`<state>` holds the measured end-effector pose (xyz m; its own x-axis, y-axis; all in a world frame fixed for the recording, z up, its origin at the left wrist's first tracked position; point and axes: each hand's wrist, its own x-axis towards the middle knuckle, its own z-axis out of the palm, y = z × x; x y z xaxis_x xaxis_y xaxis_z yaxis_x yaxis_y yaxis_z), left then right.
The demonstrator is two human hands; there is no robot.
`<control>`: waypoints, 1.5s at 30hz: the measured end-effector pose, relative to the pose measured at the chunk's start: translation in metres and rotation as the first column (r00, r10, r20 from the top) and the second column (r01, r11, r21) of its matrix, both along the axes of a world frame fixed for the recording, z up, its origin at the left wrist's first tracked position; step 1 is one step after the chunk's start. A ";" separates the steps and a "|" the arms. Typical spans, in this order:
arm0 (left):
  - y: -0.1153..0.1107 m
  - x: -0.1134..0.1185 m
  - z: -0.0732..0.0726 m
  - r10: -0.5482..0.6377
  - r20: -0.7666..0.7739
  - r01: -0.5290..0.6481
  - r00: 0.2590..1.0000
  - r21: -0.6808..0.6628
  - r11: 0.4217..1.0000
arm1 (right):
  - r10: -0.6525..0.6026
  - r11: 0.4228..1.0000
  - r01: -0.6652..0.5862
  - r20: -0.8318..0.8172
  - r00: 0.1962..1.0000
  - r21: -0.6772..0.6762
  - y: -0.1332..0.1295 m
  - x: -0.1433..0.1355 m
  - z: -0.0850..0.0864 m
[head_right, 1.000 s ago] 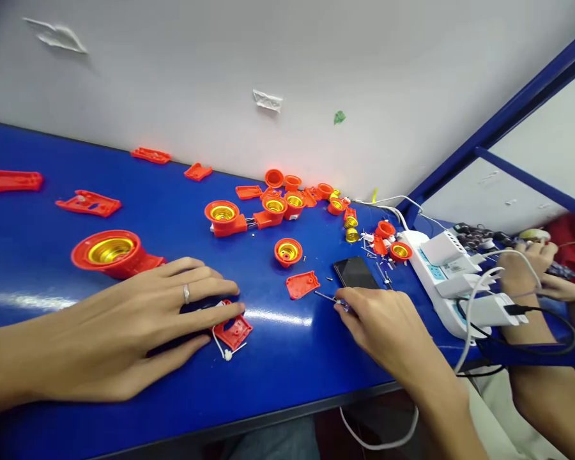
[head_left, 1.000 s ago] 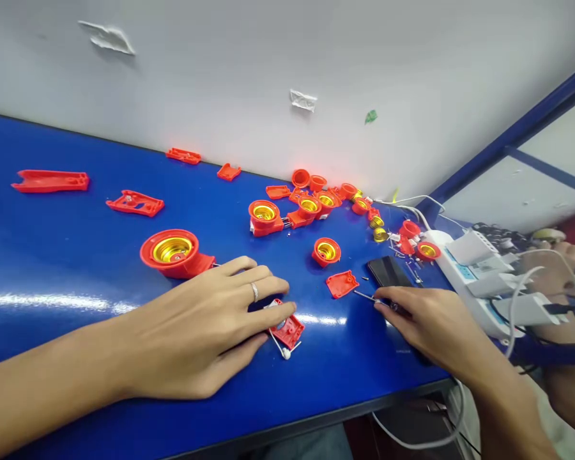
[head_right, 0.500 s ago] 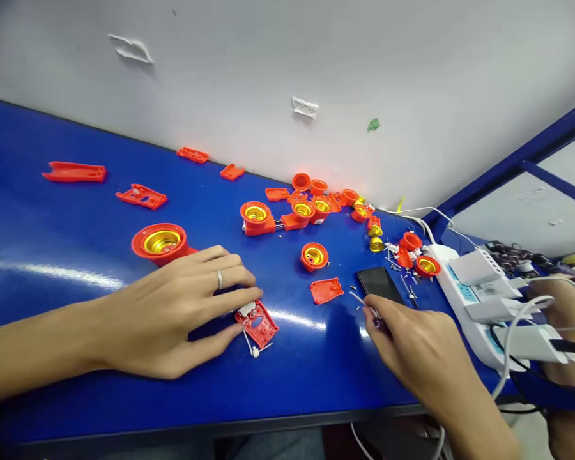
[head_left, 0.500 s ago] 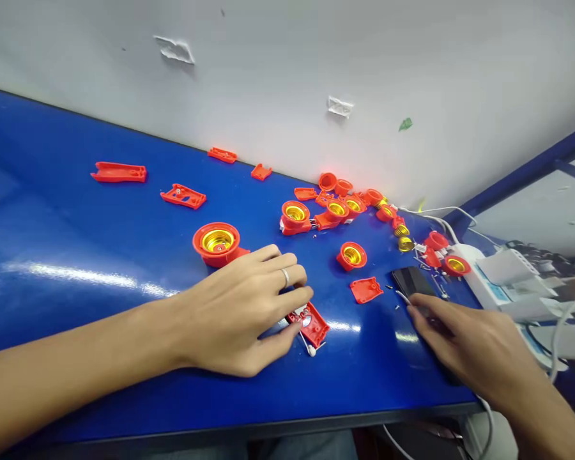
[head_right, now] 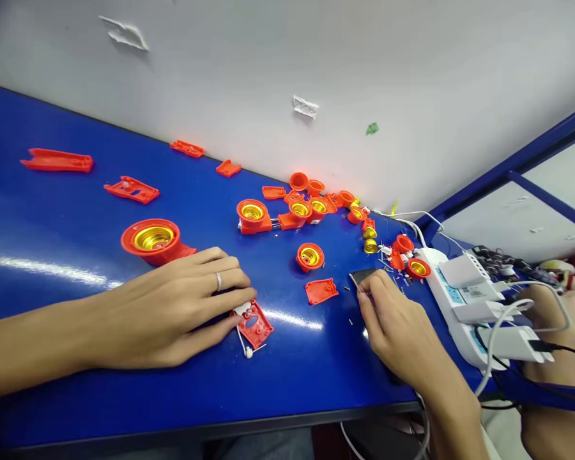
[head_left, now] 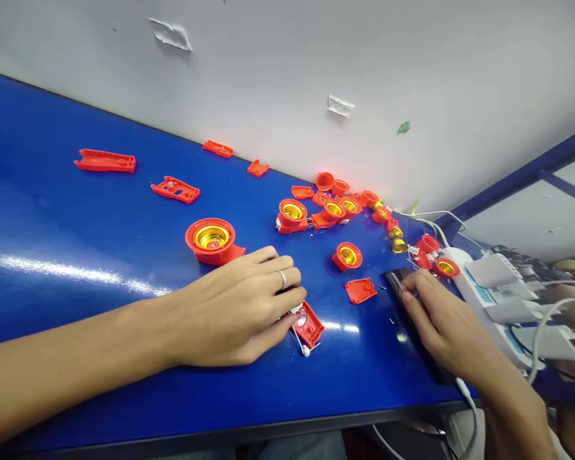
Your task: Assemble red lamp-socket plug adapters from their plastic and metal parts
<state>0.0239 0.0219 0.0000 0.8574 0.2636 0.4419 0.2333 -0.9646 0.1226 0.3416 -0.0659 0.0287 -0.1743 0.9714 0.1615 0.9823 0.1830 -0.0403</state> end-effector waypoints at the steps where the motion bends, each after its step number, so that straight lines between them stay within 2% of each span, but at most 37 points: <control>1: 0.000 0.000 0.000 -0.004 -0.005 0.004 1.000 0.000 1.000 | 0.000 1.000 0.000 -0.019 1.000 0.004 -0.001 -0.002 0.000; 4: 0.000 -0.001 0.000 -0.027 -0.019 0.027 0.999 -0.011 1.000 | 0.032 0.999 -0.033 -0.138 0.990 -0.004 -0.008 -0.017 0.000; 8: 0.000 -0.002 0.001 -0.050 -0.032 0.049 0.998 -0.030 0.998 | 0.161 0.987 -0.160 -0.306 0.938 0.030 -0.022 -0.055 -0.008; 11: -0.001 -0.001 0.002 -0.056 -0.017 0.055 0.998 -0.022 0.998 | 0.257 0.966 -0.240 -0.361 0.896 0.092 -0.028 -0.081 -0.018; 14: -0.001 0.000 0.002 -0.063 -0.002 0.062 0.998 -0.026 0.998 | 0.313 0.944 -0.254 -0.329 0.891 0.209 -0.029 -0.095 -0.026; 18: 0.000 0.000 0.001 -0.071 -0.021 0.070 0.997 -0.052 0.996 | 0.316 0.907 -0.225 -0.221 0.922 0.357 -0.030 -0.099 -0.025; 29: -0.002 -0.001 0.003 -0.086 -0.041 0.082 0.995 -0.083 0.993 | 0.353 0.918 -0.325 -0.093 0.931 0.229 -0.039 -0.095 -0.042; 36: 0.000 -0.002 0.003 -0.090 -0.042 0.086 0.995 -0.098 0.991 | 0.377 0.898 -0.337 -0.101 0.920 0.281 -0.042 -0.099 -0.037; 45: 0.001 -0.003 0.002 -0.056 -0.010 0.054 0.998 -0.164 0.985 | 0.326 0.907 -0.270 -0.133 0.936 0.324 -0.048 -0.104 -0.031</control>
<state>0.0209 0.0230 0.0022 0.8786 0.2837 0.3842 0.1836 -0.9433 0.2766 0.2375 -0.1135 -0.0022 -0.3887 0.7806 0.4894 0.8608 0.4971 -0.1091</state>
